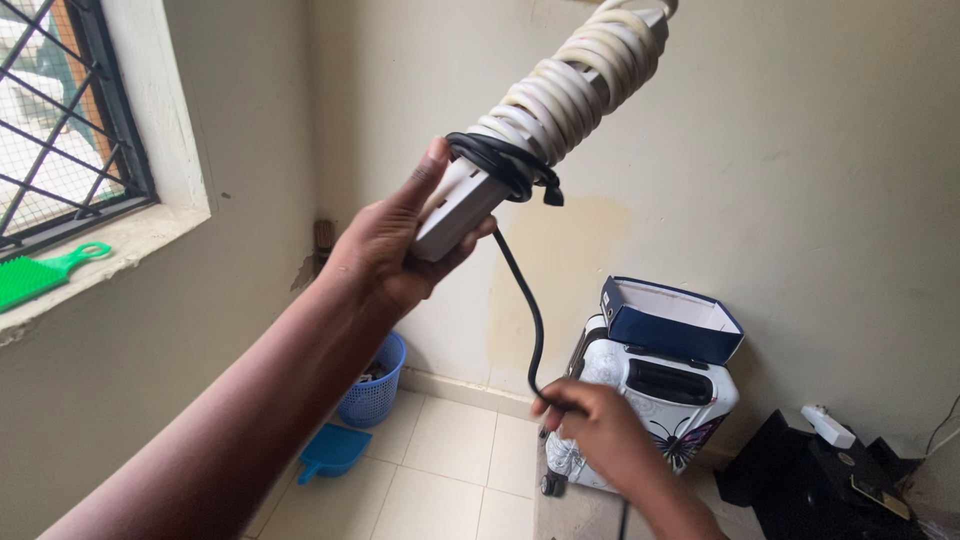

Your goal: The person wraps the cords of two spiral CFL light bulbs and a black power adapter, then places them into a cardboard box. They also gather a bundle of USB cables from the floor and place them into the box. Finally, they place the two wrapped light bulbs into the box.

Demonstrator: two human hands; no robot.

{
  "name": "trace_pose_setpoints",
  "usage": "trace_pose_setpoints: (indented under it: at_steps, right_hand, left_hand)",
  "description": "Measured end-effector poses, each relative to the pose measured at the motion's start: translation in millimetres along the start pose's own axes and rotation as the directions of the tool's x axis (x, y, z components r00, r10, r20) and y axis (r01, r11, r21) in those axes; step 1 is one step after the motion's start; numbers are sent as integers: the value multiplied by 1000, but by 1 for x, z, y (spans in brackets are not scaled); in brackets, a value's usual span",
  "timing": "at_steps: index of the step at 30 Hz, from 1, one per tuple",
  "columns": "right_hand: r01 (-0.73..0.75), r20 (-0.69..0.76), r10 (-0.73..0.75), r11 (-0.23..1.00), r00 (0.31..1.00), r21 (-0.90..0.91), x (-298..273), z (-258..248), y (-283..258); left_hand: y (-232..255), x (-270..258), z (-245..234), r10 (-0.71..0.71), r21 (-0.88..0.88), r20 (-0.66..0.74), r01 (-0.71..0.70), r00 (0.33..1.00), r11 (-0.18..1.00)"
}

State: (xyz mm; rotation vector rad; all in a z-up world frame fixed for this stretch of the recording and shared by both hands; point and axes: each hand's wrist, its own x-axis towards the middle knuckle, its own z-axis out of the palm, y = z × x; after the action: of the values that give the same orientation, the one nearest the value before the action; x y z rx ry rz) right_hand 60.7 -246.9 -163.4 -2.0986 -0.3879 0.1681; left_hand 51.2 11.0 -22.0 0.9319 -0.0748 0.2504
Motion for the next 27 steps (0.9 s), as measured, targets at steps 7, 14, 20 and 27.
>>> trace_pose_setpoints:
  at_steps: [7,14,20,27]
  right_hand:
    - [49,247,-203,856,947,515,-34,17,17]
    - [136,90,-297,658,951,741,-66,-75,6]
    - [17,-321,-111,959,940,-284,-77,-102,-82]
    - [-144,-271,-95,656,958,-741,-76,-103,-148]
  left_hand:
    - [-4,14,-3,83,147,109,-98,991,984]
    - [-17,5,-15,144,290,-58,-122,988,949]
    - [-18,-24,-18,307,799,128,-282,943,532]
    - [-10,-41,-8,184,714,700,-684,690,-149]
